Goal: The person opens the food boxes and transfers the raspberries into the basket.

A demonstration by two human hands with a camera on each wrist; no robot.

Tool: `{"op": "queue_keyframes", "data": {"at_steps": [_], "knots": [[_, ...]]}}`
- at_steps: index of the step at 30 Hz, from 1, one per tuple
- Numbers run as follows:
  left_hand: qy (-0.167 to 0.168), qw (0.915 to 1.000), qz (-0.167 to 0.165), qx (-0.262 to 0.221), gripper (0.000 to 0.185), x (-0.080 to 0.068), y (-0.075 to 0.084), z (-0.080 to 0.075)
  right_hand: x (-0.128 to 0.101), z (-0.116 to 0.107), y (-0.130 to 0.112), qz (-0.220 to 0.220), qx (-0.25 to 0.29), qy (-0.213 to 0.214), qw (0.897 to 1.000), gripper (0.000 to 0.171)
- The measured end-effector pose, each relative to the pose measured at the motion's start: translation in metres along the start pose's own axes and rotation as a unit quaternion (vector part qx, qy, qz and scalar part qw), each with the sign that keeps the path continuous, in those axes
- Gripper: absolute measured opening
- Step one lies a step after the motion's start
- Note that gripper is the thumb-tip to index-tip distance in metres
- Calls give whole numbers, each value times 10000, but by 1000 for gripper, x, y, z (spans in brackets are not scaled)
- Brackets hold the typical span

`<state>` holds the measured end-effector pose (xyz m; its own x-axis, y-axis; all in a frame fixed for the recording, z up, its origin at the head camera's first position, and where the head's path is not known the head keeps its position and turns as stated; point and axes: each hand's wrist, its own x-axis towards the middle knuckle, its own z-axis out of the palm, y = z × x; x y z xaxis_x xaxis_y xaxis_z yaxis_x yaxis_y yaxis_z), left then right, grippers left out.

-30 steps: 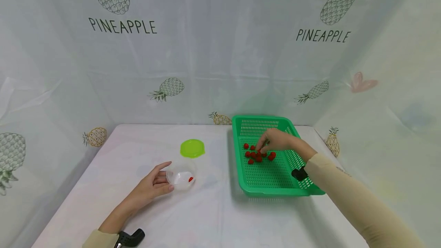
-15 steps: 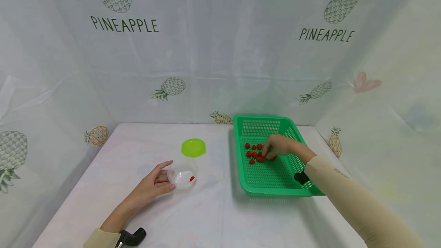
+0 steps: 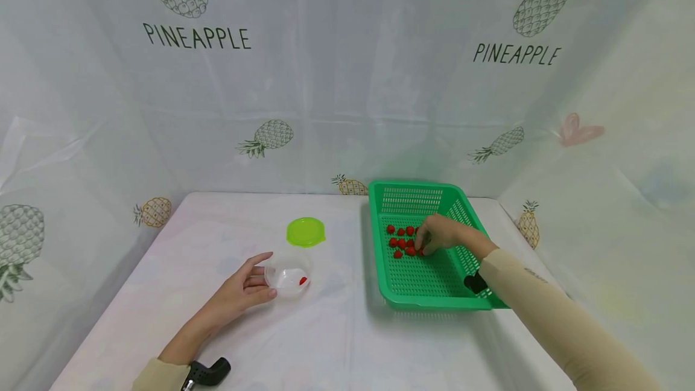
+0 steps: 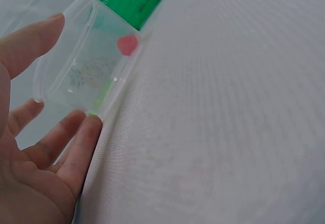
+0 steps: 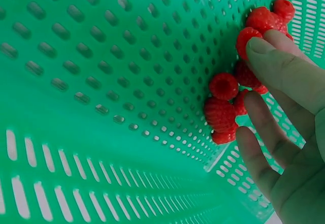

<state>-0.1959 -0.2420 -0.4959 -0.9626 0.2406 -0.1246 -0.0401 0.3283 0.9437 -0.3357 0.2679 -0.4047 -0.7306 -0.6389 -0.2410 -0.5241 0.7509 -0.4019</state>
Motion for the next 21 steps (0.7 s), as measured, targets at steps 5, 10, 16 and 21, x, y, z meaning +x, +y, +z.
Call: {"op": "queue_keyframes", "data": {"at_steps": [5, 10, 16, 21], "knots": [[-15, 10000, 36, -1, 86, 0, -1, 1, -1, 1, -1, 22, 93, -44, 9999, 16], [-26, 10000, 62, 6, 87, 1, -1, 1, -5, -2, -5, 29, 17, -47, 10000, 17], [-15, 10000, 66, 11, 87, 0, 0, 0, -11, -20, -26, -115, -180, 63, 9998, 21], [-35, 10000, 45, 20, 86, -1, 0, -1, -13, -35, -53, -345, -328, 371, 9982, 22]]}}
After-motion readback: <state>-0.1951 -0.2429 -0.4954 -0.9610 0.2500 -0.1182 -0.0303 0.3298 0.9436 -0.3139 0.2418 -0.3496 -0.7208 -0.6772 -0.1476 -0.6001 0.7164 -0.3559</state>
